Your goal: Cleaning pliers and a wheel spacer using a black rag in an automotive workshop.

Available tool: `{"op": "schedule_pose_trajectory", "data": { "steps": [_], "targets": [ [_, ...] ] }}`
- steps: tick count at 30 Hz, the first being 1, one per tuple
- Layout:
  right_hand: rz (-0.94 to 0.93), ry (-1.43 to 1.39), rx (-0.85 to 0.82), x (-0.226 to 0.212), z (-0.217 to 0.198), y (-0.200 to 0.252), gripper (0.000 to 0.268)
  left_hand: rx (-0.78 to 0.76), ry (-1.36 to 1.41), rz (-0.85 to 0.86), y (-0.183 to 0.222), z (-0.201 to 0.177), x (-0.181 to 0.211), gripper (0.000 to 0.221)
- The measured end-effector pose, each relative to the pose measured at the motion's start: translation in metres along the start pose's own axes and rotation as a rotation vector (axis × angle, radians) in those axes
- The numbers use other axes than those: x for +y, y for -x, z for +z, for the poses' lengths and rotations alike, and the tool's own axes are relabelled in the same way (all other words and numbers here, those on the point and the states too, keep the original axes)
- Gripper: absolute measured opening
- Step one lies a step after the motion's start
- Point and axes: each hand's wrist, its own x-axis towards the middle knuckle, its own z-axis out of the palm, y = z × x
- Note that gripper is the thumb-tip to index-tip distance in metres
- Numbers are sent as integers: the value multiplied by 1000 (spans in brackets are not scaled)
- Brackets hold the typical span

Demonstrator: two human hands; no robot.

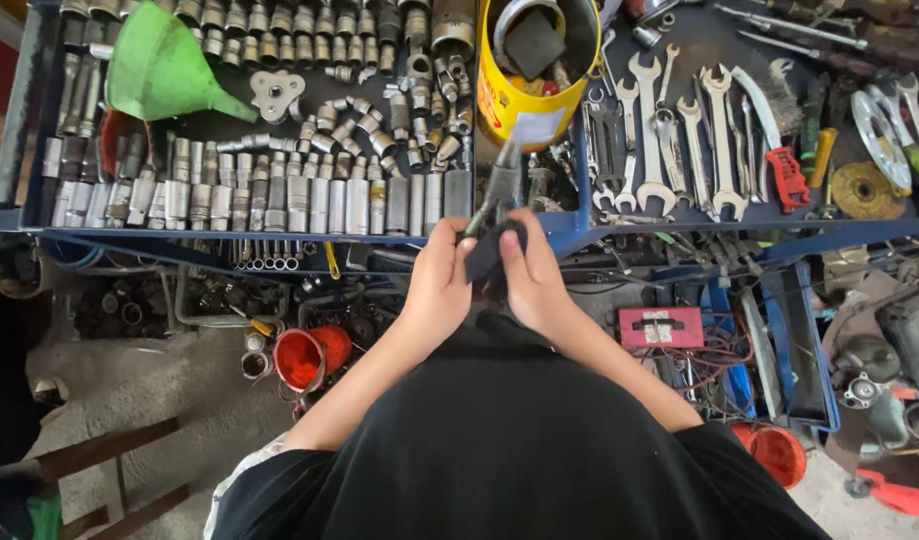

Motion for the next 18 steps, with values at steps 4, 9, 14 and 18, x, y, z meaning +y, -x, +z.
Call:
{"op": "schedule_pose_trajectory", "data": {
  "steps": [4,9,14,18],
  "targets": [
    [-23,63,-50,-2,6,12,31,23,-2,-90,-4,-5,7,17],
    [-76,-71,-76,-7,6,11,27,-35,-43,-93,-4,-4,2,15],
    [7,36,51,3,-4,1,28,-162,-15,-128,0,3,-1,40],
    [53,-260,84,6,-4,-7,36,-196,-134,-32,-3,3,7,36]
  ]
}}
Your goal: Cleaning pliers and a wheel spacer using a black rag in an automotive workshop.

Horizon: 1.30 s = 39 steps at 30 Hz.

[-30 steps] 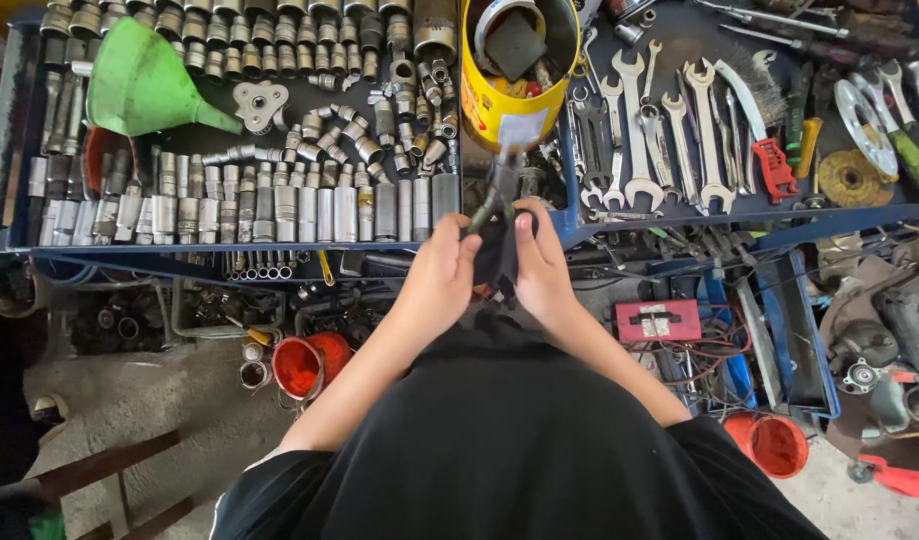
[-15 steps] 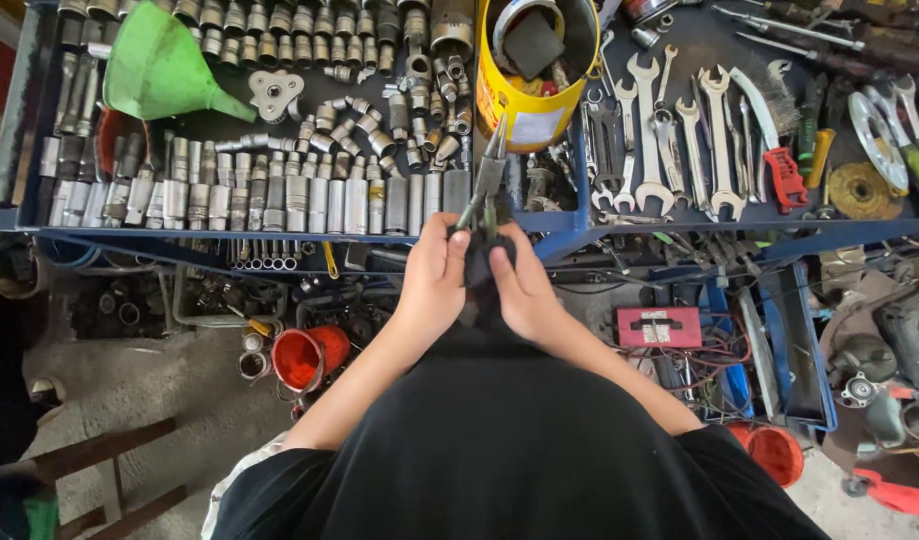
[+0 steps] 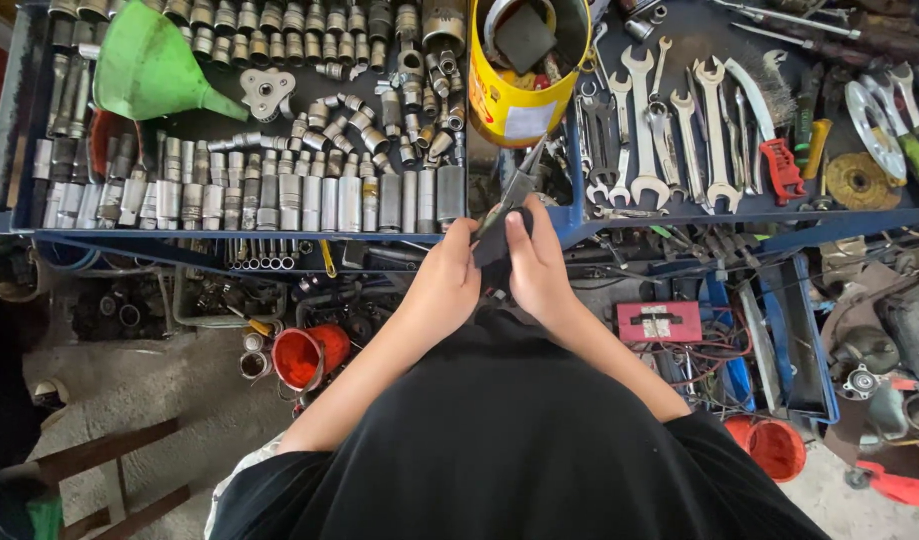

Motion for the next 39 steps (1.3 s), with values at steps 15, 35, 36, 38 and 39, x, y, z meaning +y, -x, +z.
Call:
{"op": "schedule_pose_trajectory", "data": {
  "steps": [15,35,36,38,39],
  "targets": [
    [103,-504,5,4,-15,18,31,32,66,-138,-6,12,13,14],
    [-290,393,33,15,-73,7,33,130,217,130,-44,7,6,30],
    [-311,480,31,17,-76,5,35,209,181,180,-45,2,15,31],
    [-346,577,18,10,-74,1,36,264,92,199,-50,-2,40,35],
    [-382,677,9,7,-73,-2,37,315,4,220,-52,-4,52,40]
  ]
}}
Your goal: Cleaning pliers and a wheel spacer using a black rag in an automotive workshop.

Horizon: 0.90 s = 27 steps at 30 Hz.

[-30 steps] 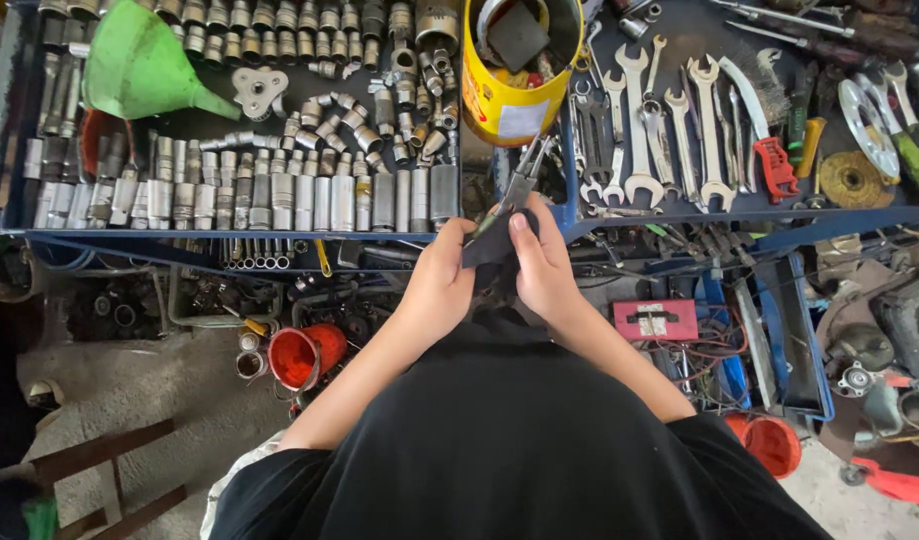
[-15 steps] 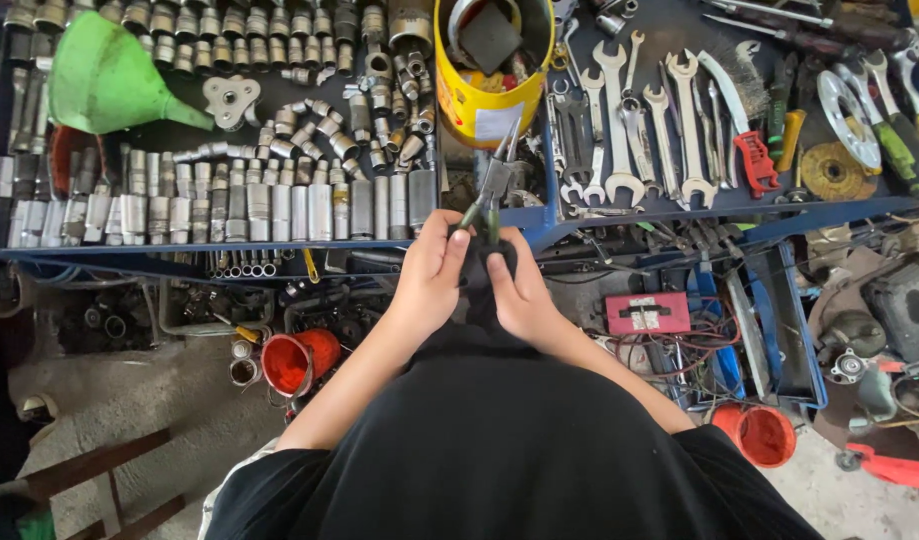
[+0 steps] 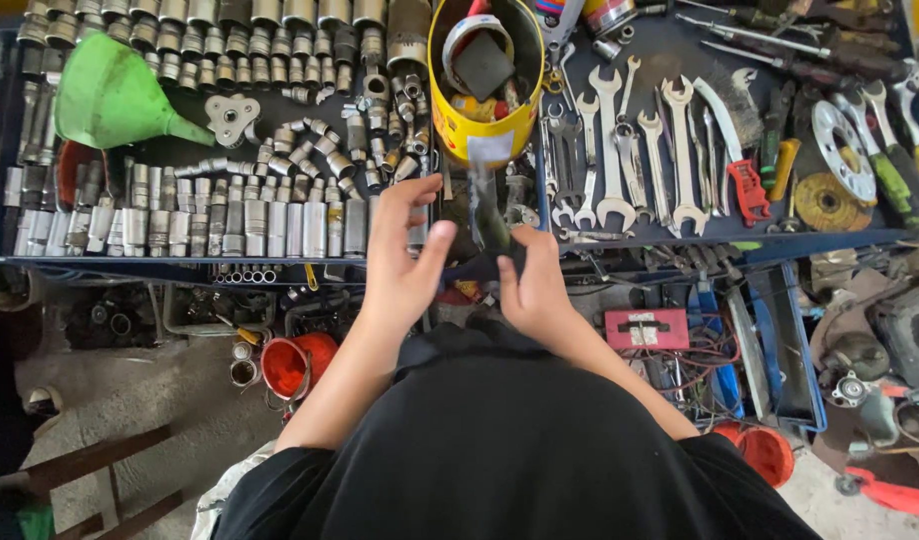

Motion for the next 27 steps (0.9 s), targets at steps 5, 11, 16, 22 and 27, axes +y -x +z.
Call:
{"op": "schedule_pose_trajectory", "data": {
  "steps": [5,11,16,22,27],
  "targets": [
    [-154,219,-36,-16,-1,-19,43,93,-40,-63,-8,19,-3,35],
    [-285,241,-103,-17,-10,-35,46,135,340,-266,-13,27,-23,28],
    [-263,130,-153,-15,-19,-41,45,94,541,-262,-15,21,-37,26],
    [-235,32,-161,11,-28,-34,34,-54,573,-145,-26,8,-40,28],
    [451,-1005,345,6,-64,-60,39,-142,772,-260,-34,-6,-37,38]
  ]
}}
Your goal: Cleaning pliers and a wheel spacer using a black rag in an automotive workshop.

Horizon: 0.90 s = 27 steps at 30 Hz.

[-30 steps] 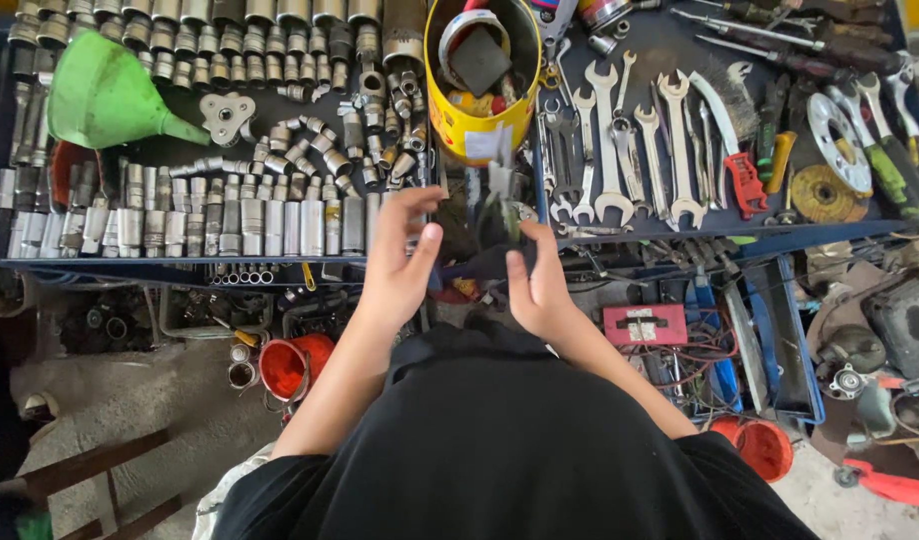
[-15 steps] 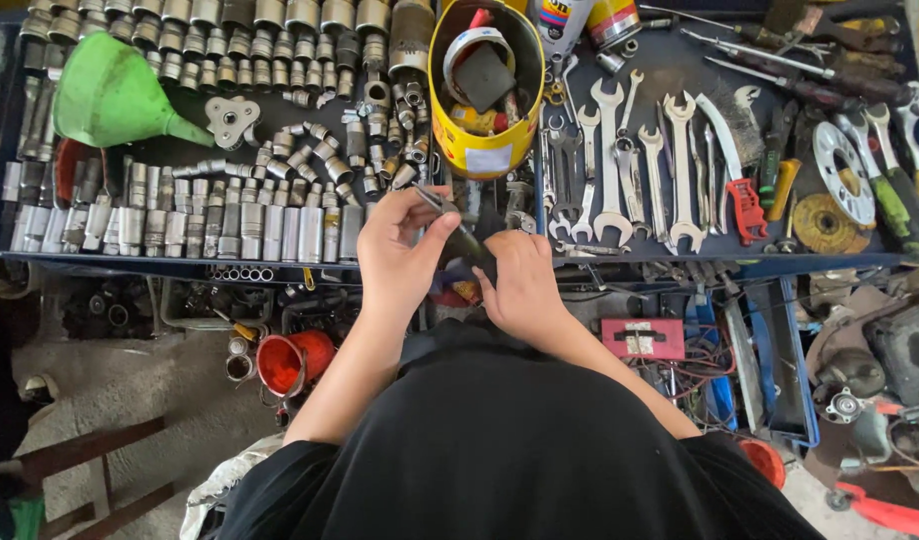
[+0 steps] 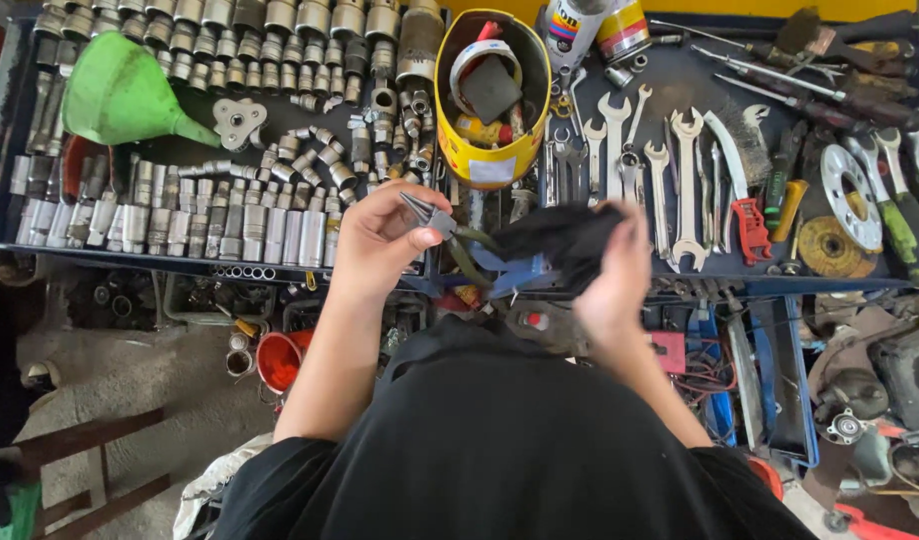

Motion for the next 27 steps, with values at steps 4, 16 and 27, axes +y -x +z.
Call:
{"op": "schedule_pose_trajectory", "data": {
  "steps": [4,16,27],
  "targets": [
    [53,6,-227,-20,0,-20,43,-87,-19,43,0,-2,-3,38],
    [-104,-395,-241,-10,-16,-40,36,-94,103,272,0,-4,-10,35],
    [379,-294,25,101,-76,-43,32,52,178,296,2,-20,6,34]
  ]
}}
